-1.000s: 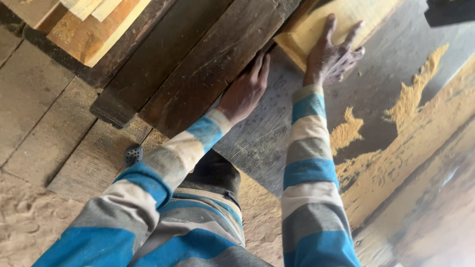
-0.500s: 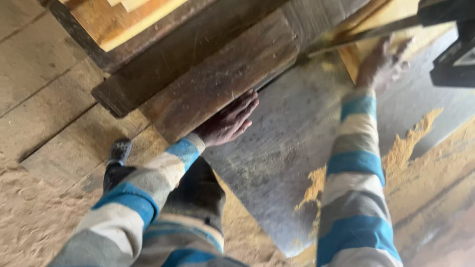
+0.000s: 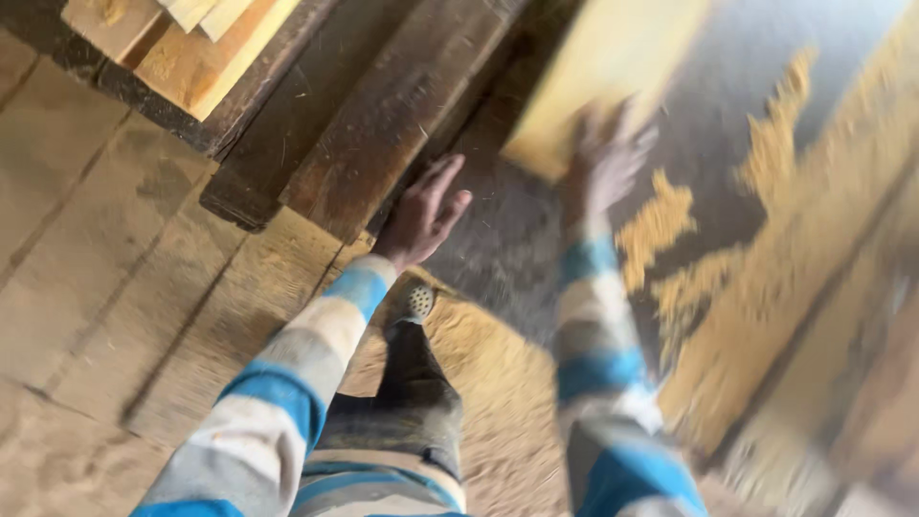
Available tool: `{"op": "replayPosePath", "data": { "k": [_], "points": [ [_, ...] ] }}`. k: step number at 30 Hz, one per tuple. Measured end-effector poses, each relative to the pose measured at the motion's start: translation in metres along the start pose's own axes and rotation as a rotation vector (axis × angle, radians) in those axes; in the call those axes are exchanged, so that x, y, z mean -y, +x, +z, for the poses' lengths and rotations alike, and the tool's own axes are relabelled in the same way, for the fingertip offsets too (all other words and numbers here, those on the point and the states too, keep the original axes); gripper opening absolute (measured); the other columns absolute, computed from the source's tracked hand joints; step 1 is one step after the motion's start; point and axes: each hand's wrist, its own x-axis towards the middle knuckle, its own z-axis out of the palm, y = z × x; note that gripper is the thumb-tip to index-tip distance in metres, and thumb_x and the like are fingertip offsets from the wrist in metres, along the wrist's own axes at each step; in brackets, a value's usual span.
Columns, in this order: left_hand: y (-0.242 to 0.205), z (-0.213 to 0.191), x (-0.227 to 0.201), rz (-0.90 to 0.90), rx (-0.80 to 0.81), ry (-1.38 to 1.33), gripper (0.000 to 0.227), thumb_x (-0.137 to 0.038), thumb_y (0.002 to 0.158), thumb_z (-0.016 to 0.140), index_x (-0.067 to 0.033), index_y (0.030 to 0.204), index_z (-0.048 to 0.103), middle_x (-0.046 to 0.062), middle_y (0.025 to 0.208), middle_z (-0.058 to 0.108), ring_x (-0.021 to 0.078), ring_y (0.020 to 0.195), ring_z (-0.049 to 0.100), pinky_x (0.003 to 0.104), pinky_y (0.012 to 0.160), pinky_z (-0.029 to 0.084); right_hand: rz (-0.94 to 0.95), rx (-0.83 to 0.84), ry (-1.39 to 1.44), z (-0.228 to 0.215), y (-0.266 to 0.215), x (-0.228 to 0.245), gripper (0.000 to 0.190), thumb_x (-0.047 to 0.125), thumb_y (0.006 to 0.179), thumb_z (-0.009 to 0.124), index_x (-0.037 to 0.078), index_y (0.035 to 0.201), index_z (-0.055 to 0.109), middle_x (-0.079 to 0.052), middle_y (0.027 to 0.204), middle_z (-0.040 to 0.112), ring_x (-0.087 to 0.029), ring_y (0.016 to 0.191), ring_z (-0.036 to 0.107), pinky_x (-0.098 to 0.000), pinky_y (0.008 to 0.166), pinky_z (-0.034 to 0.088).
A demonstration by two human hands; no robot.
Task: The person handles pieces of wood on a workbench by hand, turning them over and moving them to different positions before stacking them on a pile.
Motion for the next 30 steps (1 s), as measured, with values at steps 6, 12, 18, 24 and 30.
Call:
{"op": "replayPosePath", "data": {
  "k": [6,12,18,24,30],
  "points": [
    [-0.131,-0.036,-0.017,-0.389,0.047,-0.277,0.065,-0.049,0.093,0.062,0.0009,0.134,0.059,0.021,0.119,0.063,0.0274,0.104,0.065,0.039,0.087,0.056,0.540,0.087,0.636,-0.097,-0.308,0.007,0.090,0.059,0.096,0.058,0.024,0.171,0.025,-0.022,0.148,0.052,-0.036,0.134,0.057,-0.0477,0.119,0.047],
    [-0.283,-0.123,-0.028,-0.798,0.385,-0.677,0.057,-0.046,0.088,0.070,-0.0010,0.123,0.070,0.009,0.111,0.074,0.0173,0.099,0.065,0.033,0.086,0.053,0.670,0.237,1.207,-0.136,-0.464,0.082,0.072,0.035,0.102,0.048,0.012,0.164,0.019,-0.010,0.171,0.025,-0.025,0.149,0.035,-0.0401,0.114,0.035],
    [-0.355,-0.188,-0.011,-0.791,0.427,-0.550,0.061,-0.053,0.093,0.064,0.0004,0.124,0.068,0.011,0.110,0.075,0.0149,0.099,0.067,0.029,0.088,0.053,0.641,0.237,1.183,-0.147,-0.560,0.117,0.066,0.027,0.106,0.048,0.008,0.164,0.022,-0.010,0.171,0.027,-0.020,0.152,0.033,-0.0329,0.121,0.030],
    [-0.344,-0.204,-0.003,-0.810,0.361,-0.525,0.065,-0.054,0.092,0.063,0.0012,0.124,0.073,0.014,0.112,0.077,0.0207,0.100,0.068,0.033,0.088,0.053,0.526,0.255,1.145,-0.122,-0.554,0.123,0.065,0.026,0.107,0.049,0.008,0.164,0.022,-0.011,0.171,0.029,-0.018,0.152,0.032,-0.0309,0.121,0.030],
    [-0.314,-0.197,0.001,-0.793,0.360,-0.708,0.063,-0.052,0.091,0.064,-0.0016,0.127,0.068,0.009,0.118,0.074,0.0175,0.107,0.066,0.030,0.093,0.052,0.551,0.268,1.178,-0.124,-0.520,0.131,0.068,0.029,0.105,0.051,0.009,0.164,0.021,-0.013,0.167,0.034,-0.020,0.147,0.040,-0.0310,0.117,0.035]
  ]
}}
